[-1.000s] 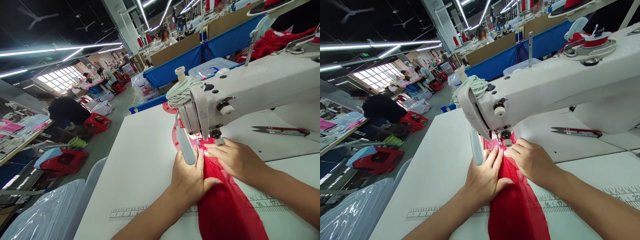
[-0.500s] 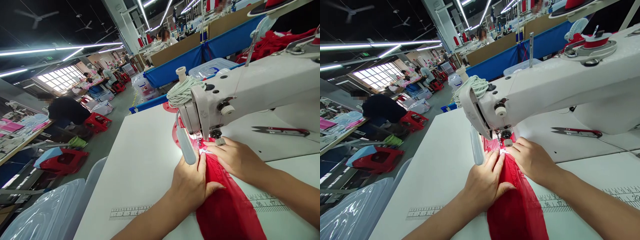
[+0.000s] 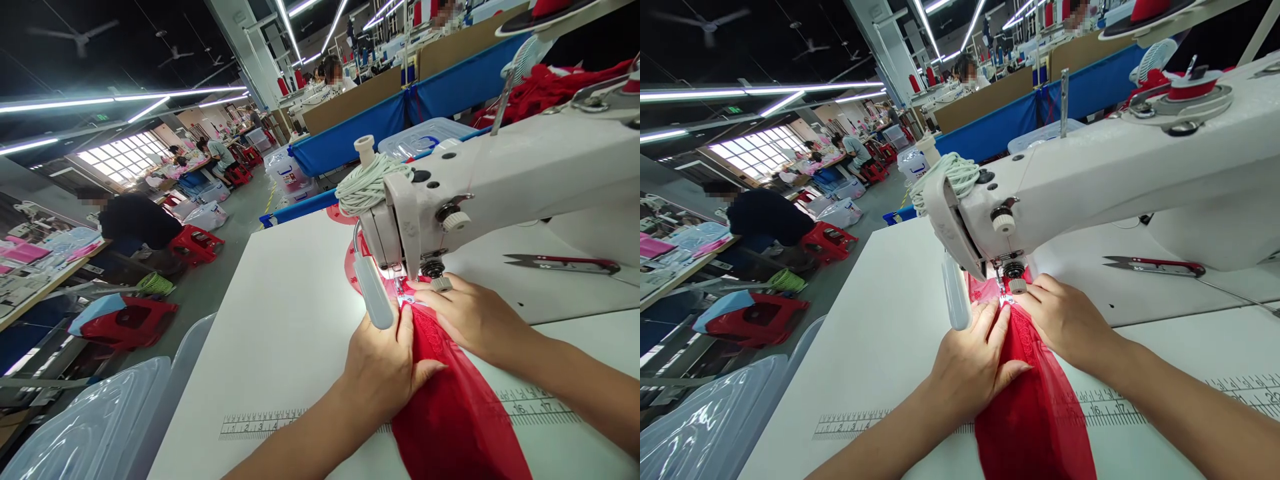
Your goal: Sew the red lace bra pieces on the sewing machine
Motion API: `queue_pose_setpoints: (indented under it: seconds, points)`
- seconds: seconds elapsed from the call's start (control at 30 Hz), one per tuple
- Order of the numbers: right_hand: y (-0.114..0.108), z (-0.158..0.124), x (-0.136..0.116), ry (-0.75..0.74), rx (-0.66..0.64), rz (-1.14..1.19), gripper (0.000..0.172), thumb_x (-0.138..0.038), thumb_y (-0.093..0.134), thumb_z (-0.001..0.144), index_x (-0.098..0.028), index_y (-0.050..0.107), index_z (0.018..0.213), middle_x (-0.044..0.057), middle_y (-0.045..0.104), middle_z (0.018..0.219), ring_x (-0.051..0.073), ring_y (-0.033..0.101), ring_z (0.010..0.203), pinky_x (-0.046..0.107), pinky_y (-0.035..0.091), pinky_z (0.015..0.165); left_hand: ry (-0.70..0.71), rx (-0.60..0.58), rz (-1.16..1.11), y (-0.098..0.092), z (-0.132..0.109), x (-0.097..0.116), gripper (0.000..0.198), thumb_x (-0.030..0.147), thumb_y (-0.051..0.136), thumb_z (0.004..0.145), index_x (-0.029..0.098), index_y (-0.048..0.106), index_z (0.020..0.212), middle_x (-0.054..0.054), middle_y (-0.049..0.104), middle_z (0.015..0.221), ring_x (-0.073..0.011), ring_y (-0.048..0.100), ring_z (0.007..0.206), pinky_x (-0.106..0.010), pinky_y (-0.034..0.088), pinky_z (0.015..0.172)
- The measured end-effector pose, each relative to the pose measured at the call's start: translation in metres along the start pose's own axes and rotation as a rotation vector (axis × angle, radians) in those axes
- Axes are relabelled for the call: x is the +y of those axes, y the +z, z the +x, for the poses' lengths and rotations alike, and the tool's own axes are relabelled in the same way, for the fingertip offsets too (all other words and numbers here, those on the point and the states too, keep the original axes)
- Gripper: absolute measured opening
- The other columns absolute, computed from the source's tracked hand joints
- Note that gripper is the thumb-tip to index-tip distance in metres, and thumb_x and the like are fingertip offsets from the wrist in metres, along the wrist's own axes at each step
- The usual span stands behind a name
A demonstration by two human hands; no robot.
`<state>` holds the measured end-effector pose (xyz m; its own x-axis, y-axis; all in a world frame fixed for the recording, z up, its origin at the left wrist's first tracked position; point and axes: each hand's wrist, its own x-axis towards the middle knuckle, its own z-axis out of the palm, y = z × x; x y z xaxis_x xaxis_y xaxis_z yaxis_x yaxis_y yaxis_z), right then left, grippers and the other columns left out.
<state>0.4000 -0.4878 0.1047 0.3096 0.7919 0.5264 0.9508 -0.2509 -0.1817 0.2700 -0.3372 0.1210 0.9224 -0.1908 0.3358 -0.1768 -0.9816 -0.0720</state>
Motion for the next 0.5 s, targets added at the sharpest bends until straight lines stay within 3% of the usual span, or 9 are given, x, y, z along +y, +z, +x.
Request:
queue_pose_setpoints:
  seconds: [0.3,0.5]
  points:
    - [0.0052,-0.0030,0.0024,0.030,-0.010,-0.024,0.041,0.000,0.039,0.080,-0.020,0.065,0.104,0.007,0.072,0.097,0.020,0.059,0.077,0.027,0.044,0.052,-0.005,-0.028,0.024,0.0005,0.0000,-0.0004,0.063,0.058,0.048,0.092,0.005,0.058,0.124,-0.020,0.066,0.113,-0.0341,0.064,0.106,-0.042,0.057,0.077]
    - [0.0050,-0.0022,0.0010,0.038,-0.014,-0.044,0.042,-0.001,0.036,0.081,-0.019,0.067,0.104,0.008,0.072,0.100,0.021,0.060,0.080,0.028,0.046,0.051,0.001,-0.038,0.054,-0.0014,0.0011,-0.0014,0.041,0.026,0.045,0.086,0.007,0.061,0.120,-0.021,0.064,0.116,-0.0307,0.064,0.105,-0.039,0.057,0.075]
